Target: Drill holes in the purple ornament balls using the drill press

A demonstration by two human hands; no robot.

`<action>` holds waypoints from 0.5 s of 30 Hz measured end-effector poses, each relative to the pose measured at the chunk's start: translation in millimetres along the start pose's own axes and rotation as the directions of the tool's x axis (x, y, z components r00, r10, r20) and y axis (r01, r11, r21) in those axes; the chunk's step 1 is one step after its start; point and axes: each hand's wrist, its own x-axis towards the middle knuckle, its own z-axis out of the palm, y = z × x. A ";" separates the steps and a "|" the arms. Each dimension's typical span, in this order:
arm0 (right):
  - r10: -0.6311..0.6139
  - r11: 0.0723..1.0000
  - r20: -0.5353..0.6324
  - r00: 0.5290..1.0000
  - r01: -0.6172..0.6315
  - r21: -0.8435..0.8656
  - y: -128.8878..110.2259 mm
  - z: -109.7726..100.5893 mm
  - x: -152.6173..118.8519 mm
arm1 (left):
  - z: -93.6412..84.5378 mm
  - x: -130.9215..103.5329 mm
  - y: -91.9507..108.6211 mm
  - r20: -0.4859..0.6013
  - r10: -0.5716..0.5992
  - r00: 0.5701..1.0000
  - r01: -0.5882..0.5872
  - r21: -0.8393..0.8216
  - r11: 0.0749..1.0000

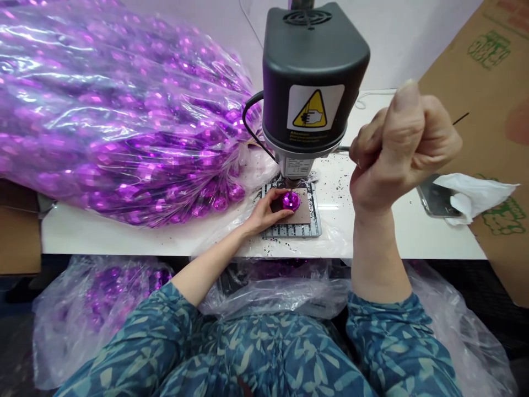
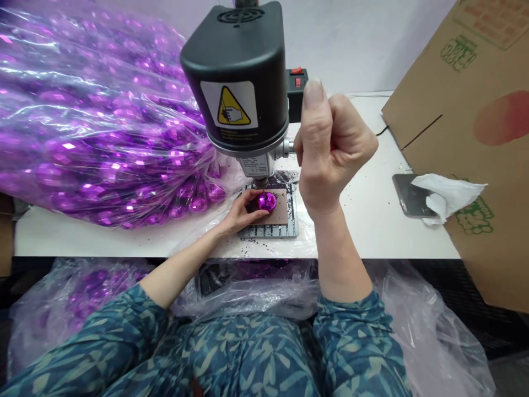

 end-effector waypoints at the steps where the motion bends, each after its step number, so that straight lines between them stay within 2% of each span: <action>1: -0.002 1.000 -0.012 1.000 0.002 0.009 -1.0 -1.0 -3.8 | 0.0 0.2 0.2 -0.004 -0.003 1.000 0.003 0.001 1.000; 7: -0.074 0.989 -0.048 0.996 0.080 0.122 3.9 -7.3 -20.9 | 0.5 0.1 2.3 -0.006 -0.007 1.000 0.007 -0.041 0.999; 11: -0.202 0.964 -0.044 0.978 0.206 0.166 17.5 -12.3 -27.6 | 0.8 -0.3 1.8 -0.007 -0.003 1.000 0.002 -0.047 0.999; 15: -0.349 0.915 -0.036 0.937 0.348 0.202 27.9 -15.5 -32.7 | 0.1 -0.6 2.4 -0.005 -0.009 1.000 0.008 -0.051 0.999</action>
